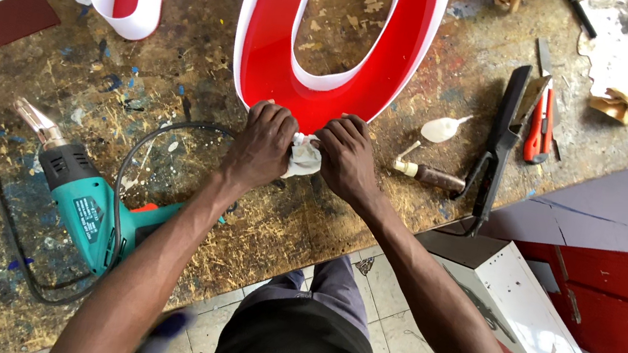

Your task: The person assembles a large red and white letter '2' on a workbench. They apply glue to the edges, press the pieces together, and wipe away excess glue with a cloth. They also use a metal file to smooth the edges of the assembled letter.

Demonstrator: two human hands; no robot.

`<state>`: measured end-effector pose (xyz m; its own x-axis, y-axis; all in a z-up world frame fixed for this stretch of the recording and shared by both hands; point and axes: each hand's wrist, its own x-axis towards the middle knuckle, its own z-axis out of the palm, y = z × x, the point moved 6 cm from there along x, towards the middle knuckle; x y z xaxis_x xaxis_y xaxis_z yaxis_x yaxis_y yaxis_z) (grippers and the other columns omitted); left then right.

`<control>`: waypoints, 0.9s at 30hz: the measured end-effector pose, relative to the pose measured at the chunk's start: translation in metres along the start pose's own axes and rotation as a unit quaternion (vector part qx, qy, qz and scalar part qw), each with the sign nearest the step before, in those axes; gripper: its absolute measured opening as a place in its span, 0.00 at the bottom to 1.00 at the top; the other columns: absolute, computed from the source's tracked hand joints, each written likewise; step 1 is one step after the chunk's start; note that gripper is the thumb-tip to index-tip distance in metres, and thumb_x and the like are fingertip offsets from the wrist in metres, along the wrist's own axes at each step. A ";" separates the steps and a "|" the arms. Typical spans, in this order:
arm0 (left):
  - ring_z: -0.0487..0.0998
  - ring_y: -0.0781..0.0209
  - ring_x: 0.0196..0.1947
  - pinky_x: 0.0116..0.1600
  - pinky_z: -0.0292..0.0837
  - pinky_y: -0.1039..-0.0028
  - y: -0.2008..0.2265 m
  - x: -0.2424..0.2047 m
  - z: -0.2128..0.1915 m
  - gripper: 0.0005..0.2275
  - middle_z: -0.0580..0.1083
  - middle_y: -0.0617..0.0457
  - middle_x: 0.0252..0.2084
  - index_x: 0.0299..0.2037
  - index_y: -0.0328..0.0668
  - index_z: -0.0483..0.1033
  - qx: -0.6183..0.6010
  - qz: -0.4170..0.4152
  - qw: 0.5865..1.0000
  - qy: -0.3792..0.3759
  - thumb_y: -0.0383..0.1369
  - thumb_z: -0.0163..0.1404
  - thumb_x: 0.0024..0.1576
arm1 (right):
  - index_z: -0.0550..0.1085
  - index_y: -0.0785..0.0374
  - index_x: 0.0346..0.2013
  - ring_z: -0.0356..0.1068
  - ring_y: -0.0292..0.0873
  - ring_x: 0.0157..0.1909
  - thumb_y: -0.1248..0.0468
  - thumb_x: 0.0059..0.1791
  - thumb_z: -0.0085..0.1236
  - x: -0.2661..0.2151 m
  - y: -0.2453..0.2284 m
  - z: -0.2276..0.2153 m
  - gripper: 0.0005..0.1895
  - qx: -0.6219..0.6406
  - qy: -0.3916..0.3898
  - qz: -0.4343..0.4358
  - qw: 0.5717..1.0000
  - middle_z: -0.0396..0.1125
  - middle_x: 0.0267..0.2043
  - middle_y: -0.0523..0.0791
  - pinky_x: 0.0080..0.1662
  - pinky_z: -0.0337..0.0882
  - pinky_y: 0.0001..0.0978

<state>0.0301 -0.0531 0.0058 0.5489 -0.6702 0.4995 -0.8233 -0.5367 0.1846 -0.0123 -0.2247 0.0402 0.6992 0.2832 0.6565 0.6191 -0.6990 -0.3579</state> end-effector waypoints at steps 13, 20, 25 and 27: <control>0.78 0.39 0.59 0.78 0.62 0.49 -0.006 0.015 -0.014 0.10 0.75 0.41 0.45 0.48 0.36 0.77 -0.053 -0.042 0.994 -0.091 0.26 0.55 0.57 | 0.80 0.63 0.39 0.78 0.57 0.48 0.62 0.63 0.56 0.021 0.006 -0.003 0.12 0.005 -0.037 0.021 0.999 0.71 0.38 0.50 0.64 0.71 0.52; 0.77 0.39 0.63 0.78 0.61 0.47 -0.008 0.025 -0.021 0.13 0.75 0.39 0.47 0.46 0.37 0.77 -0.085 -0.066 0.988 -0.114 0.32 0.55 0.53 | 0.82 0.61 0.40 0.79 0.54 0.51 0.62 0.61 0.60 0.020 0.014 0.005 0.09 0.006 -0.066 0.065 0.996 0.74 0.40 0.49 0.67 0.71 0.53; 0.77 0.41 0.65 0.80 0.59 0.48 -0.011 0.023 -0.015 0.10 0.76 0.40 0.48 0.45 0.38 0.77 -0.070 -0.072 0.988 -0.116 0.32 0.56 0.56 | 0.83 0.62 0.41 0.80 0.53 0.51 0.62 0.61 0.60 0.021 0.015 0.007 0.08 0.007 -0.087 0.095 0.992 0.75 0.40 0.49 0.67 0.70 0.55; 0.77 0.42 0.66 0.80 0.59 0.49 -0.011 0.020 -0.011 0.09 0.76 0.42 0.47 0.46 0.39 0.78 -0.066 -0.067 0.989 -0.118 0.31 0.58 0.58 | 0.83 0.61 0.41 0.80 0.52 0.51 0.60 0.61 0.60 0.021 0.015 0.007 0.10 0.003 -0.092 0.104 0.990 0.76 0.39 0.48 0.68 0.70 0.55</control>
<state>0.0489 -0.0547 0.0232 0.6604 -0.7067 0.2540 -0.7437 -0.5684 0.3519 0.0143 -0.2250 0.0442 0.8642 0.2488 0.4373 0.4571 -0.7514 -0.4759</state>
